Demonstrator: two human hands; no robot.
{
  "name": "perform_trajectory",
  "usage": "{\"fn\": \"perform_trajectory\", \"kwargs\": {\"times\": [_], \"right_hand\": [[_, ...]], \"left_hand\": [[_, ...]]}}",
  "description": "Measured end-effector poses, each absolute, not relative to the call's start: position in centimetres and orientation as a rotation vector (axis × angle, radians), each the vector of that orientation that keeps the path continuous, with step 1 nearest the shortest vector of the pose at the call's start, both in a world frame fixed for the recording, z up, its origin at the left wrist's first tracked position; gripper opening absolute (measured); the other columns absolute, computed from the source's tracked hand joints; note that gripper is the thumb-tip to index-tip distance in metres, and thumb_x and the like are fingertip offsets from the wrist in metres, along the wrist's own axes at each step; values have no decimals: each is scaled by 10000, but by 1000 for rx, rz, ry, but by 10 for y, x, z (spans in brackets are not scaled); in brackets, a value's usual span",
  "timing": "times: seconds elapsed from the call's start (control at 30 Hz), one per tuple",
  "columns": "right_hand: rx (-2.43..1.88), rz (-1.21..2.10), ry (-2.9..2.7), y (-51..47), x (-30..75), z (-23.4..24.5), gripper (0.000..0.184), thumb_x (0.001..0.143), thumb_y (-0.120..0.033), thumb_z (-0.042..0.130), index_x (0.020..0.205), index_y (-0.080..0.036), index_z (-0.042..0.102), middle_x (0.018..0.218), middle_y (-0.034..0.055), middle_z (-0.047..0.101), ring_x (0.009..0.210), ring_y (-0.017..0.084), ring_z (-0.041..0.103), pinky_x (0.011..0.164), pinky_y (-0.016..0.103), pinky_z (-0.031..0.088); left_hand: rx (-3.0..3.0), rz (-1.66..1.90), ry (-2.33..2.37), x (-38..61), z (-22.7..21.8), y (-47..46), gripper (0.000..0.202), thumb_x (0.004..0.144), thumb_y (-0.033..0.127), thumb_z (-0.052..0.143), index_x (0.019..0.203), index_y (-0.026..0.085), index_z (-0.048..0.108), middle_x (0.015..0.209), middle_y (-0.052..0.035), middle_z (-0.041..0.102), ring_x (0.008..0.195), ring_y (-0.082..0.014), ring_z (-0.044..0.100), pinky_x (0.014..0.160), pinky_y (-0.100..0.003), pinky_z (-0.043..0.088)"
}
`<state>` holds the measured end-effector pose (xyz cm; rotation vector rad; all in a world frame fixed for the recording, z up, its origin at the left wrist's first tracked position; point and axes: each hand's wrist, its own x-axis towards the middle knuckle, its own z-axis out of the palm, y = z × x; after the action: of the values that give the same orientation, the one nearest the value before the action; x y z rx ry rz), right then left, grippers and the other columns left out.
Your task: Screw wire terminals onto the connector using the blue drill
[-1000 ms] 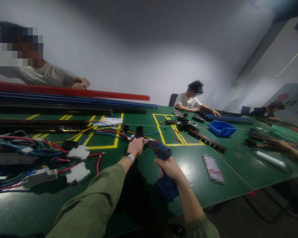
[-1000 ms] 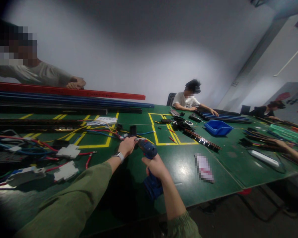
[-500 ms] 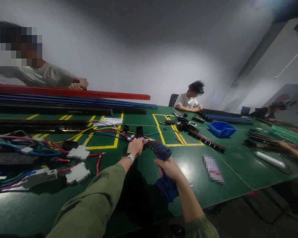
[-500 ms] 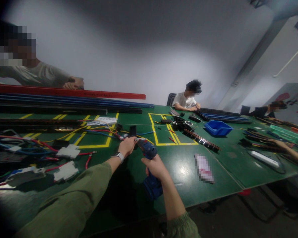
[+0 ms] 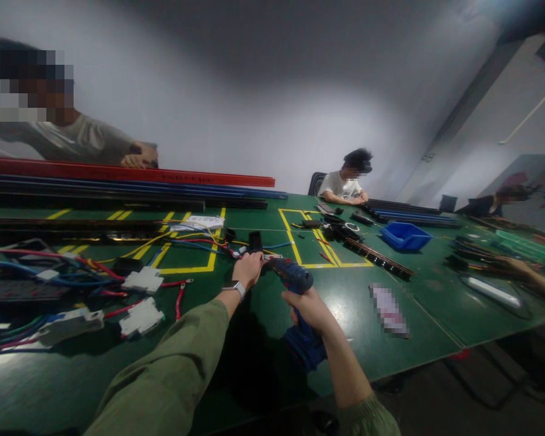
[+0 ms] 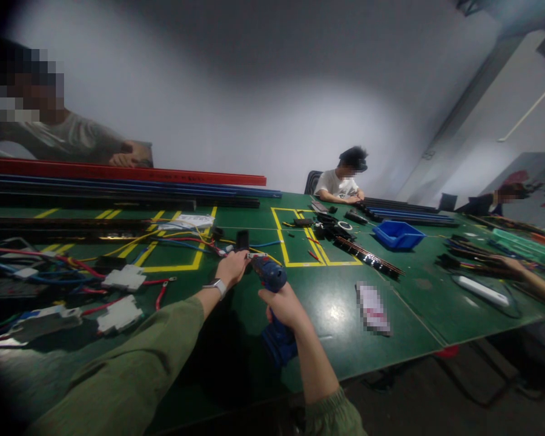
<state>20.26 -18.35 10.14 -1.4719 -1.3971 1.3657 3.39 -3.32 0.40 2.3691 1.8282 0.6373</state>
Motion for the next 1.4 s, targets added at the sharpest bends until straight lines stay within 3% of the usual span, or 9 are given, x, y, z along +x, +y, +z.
{"fn": "perform_trajectory", "kwargs": {"times": [1.4], "right_hand": [[-1468,1358,-1417,-185,204,102,213,779,-237,582,973,-172,522,400,-107,420,327,107,458,360,204,347]], "left_hand": [[2380,614,1836,34,6,-34,451,941,486,251,1212,246,521,1097,-84,608,1037,-204,507,821,-291,400]]}}
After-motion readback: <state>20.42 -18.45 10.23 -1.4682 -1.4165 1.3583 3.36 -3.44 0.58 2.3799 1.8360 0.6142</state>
